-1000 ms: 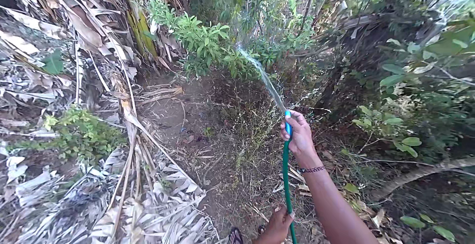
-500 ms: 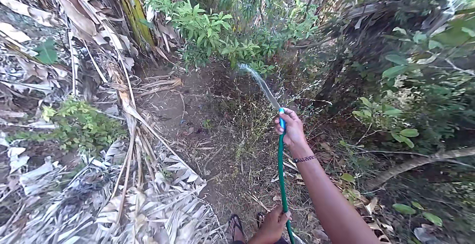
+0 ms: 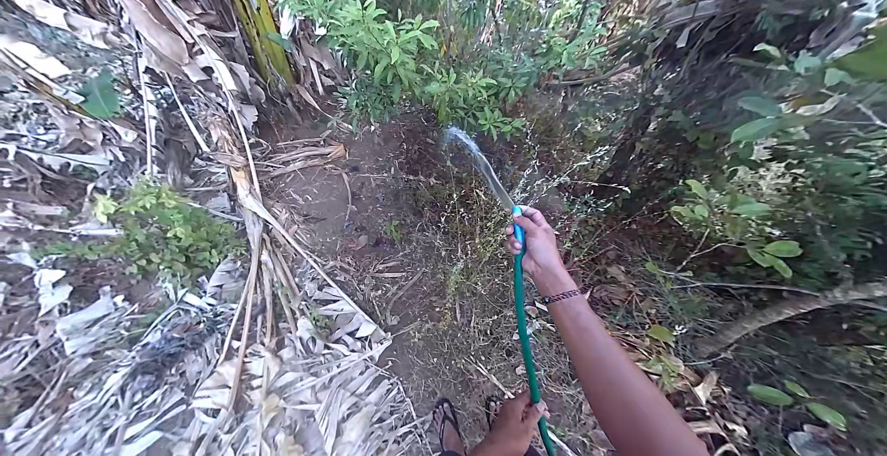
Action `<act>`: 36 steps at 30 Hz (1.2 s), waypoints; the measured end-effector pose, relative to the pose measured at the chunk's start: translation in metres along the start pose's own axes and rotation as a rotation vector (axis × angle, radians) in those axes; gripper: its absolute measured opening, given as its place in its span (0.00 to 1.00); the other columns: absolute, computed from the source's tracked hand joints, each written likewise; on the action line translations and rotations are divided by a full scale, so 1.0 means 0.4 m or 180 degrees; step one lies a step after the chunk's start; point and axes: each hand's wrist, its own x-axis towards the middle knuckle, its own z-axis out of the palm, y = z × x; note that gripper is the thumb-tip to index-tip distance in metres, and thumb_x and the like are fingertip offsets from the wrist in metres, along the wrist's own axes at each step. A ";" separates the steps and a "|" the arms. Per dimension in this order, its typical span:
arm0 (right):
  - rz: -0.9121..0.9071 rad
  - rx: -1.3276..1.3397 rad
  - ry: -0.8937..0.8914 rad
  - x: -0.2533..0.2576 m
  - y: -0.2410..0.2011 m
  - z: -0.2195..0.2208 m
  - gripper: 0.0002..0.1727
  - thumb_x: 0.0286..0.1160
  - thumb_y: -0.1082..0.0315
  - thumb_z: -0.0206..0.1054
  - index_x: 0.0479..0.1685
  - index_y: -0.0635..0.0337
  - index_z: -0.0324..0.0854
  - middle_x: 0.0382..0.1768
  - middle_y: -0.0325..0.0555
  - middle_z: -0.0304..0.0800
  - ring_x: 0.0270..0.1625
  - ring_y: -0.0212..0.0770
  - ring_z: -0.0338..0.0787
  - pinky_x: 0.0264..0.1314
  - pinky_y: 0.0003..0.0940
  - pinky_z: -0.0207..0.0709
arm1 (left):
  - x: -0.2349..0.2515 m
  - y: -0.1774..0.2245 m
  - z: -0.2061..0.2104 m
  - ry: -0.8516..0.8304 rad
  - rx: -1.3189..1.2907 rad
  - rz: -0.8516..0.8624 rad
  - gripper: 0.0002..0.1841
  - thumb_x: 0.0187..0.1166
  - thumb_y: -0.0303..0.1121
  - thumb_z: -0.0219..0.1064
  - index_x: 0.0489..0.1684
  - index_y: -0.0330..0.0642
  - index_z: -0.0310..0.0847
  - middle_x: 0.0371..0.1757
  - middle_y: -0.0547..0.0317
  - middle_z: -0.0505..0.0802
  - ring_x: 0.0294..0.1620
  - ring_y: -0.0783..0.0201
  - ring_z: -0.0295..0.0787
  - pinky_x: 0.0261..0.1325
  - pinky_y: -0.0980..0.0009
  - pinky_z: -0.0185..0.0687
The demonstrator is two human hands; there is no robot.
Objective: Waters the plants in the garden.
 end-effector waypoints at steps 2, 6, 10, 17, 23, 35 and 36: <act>0.0014 -0.0033 -0.0047 0.002 0.013 0.009 0.10 0.89 0.71 0.55 0.62 0.60 0.72 0.22 0.44 0.78 0.11 0.29 0.70 0.12 0.21 0.67 | -0.012 0.012 -0.004 0.0039 0.0008 0.0009 0.22 0.94 0.41 0.49 0.71 0.33 0.77 0.55 0.45 0.92 0.51 0.57 0.89 0.63 0.56 0.82; 0.0111 -0.0046 -0.0171 -0.003 0.028 0.034 0.11 0.90 0.71 0.53 0.64 0.61 0.71 0.21 0.44 0.77 0.12 0.29 0.71 0.12 0.21 0.66 | -0.027 0.019 -0.008 0.0125 0.0006 -0.0011 0.22 0.94 0.40 0.49 0.70 0.33 0.78 0.56 0.45 0.92 0.53 0.56 0.90 0.63 0.55 0.83; 0.0178 -0.0076 -0.0204 -0.004 0.043 0.043 0.12 0.89 0.72 0.54 0.65 0.62 0.71 0.21 0.46 0.79 0.11 0.30 0.70 0.11 0.21 0.65 | -0.037 0.025 -0.004 0.0175 0.0016 -0.0049 0.21 0.94 0.40 0.49 0.70 0.32 0.77 0.54 0.44 0.92 0.50 0.57 0.90 0.61 0.55 0.83; 0.0330 -0.0105 -0.0257 -0.002 0.065 0.039 0.12 0.90 0.71 0.54 0.66 0.61 0.69 0.22 0.45 0.78 0.11 0.29 0.70 0.10 0.21 0.65 | -0.035 0.000 0.008 0.0242 0.0133 0.0040 0.22 0.93 0.40 0.50 0.71 0.32 0.78 0.57 0.41 0.92 0.57 0.51 0.90 0.66 0.50 0.80; 0.0489 -0.0115 -0.0201 0.004 0.069 0.012 0.10 0.90 0.72 0.53 0.63 0.61 0.70 0.22 0.44 0.78 0.11 0.29 0.70 0.11 0.20 0.66 | -0.047 0.014 0.018 0.0123 0.0201 0.0045 0.22 0.93 0.39 0.50 0.72 0.31 0.77 0.58 0.40 0.92 0.57 0.52 0.90 0.67 0.51 0.80; 0.0522 0.0031 0.0121 0.036 0.078 -0.085 0.12 0.88 0.71 0.56 0.65 0.58 0.70 0.22 0.43 0.77 0.11 0.30 0.69 0.11 0.22 0.65 | -0.055 -0.005 0.027 -0.0160 0.0244 -0.0107 0.23 0.93 0.45 0.50 0.72 0.36 0.77 0.52 0.45 0.91 0.46 0.58 0.87 0.56 0.56 0.81; 0.0465 0.0008 0.0134 0.044 0.082 -0.110 0.13 0.88 0.71 0.56 0.66 0.57 0.70 0.23 0.42 0.77 0.12 0.29 0.69 0.11 0.22 0.65 | -0.069 0.017 0.032 -0.0148 0.0266 -0.0128 0.23 0.94 0.44 0.50 0.72 0.35 0.77 0.52 0.44 0.90 0.45 0.56 0.87 0.54 0.55 0.81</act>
